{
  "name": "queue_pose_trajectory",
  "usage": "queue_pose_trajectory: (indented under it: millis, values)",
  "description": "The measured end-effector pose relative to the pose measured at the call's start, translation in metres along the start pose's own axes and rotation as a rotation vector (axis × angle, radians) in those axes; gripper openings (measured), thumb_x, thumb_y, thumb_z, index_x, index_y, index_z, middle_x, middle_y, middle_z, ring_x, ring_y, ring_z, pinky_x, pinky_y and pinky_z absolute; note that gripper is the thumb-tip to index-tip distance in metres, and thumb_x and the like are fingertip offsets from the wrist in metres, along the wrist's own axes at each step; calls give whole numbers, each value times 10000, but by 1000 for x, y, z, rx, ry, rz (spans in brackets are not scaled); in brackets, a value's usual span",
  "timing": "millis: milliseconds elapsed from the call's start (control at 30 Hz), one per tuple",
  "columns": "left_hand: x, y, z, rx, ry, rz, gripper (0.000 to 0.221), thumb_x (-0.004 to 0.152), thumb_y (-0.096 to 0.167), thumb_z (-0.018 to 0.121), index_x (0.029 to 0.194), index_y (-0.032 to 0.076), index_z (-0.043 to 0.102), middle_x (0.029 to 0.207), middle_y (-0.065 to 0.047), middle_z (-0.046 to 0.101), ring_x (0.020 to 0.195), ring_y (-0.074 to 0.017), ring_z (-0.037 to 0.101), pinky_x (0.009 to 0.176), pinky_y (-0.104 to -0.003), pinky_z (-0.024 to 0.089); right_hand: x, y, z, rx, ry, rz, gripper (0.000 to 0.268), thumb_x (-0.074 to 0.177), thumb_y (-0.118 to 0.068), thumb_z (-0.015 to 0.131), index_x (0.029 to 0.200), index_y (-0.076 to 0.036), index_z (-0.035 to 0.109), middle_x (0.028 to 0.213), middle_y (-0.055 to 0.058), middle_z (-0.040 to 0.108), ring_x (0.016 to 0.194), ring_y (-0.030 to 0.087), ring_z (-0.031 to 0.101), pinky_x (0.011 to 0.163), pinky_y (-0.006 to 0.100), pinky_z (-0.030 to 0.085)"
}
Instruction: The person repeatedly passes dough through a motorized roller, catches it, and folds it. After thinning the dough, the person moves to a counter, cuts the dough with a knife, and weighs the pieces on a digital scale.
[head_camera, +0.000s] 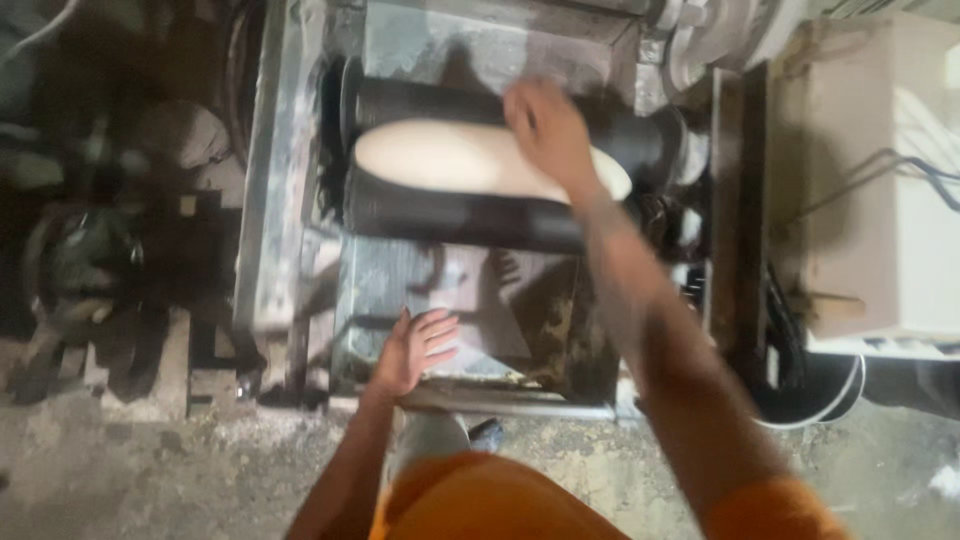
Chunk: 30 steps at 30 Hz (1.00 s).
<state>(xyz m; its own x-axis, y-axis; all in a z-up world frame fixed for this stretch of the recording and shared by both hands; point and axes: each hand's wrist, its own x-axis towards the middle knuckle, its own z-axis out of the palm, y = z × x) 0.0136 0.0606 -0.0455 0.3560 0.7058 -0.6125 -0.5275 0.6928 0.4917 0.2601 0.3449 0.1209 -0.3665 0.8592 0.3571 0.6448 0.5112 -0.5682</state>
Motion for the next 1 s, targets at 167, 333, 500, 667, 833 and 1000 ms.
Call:
queue_pose_trajectory:
  millis: [167,333,500,667,833,1000]
  values:
    - [131,7,-2,-748,-454,327,737,1087,650,325,1264,-25,562,1408,-240,589,1437,-431,506,1248,-576,372,127,76,54,-276,-836,697,652,1077,-585,309,1507,-112,438,1612,144,339,1496,320,291,1210,506,228]
    - [265,17,9,-875,-220,371,661,1068,569,350,1305,-2,581,1390,-218,604,1374,-404,513,1188,-570,373,147,119,104,-276,-1148,767,734,1010,-666,307,1565,-190,372,1669,69,259,1555,262,202,1264,483,158]
    - [316,16,27,-873,-188,361,632,1047,549,369,1308,14,581,1375,-195,613,1342,-381,535,1147,-555,403,145,142,111,-231,-1171,777,699,1008,-638,277,1547,-207,387,1656,58,272,1539,255,213,1249,486,163]
    - [311,29,46,-850,-184,363,606,1027,530,388,1310,30,581,1361,-172,622,1310,-358,556,1106,-540,432,135,137,110,-225,-1080,735,668,1006,-609,247,1529,-224,401,1644,46,286,1524,248,225,1233,488,169]
    - [253,33,59,-775,-194,351,583,1006,511,406,1313,47,582,1346,-150,632,1277,-335,578,1065,-525,461,124,83,80,-275,-786,704,621,1124,-465,285,1318,-93,743,1351,191,723,1244,357,665,1191,476,482]
    - [228,53,36,-713,-178,432,563,985,491,425,1315,63,582,1332,-127,641,1245,-312,600,1024,-509,490,20,-28,58,-341,-113,145,603,1079,-377,427,1531,22,420,1561,257,419,1490,438,369,1277,563,264]
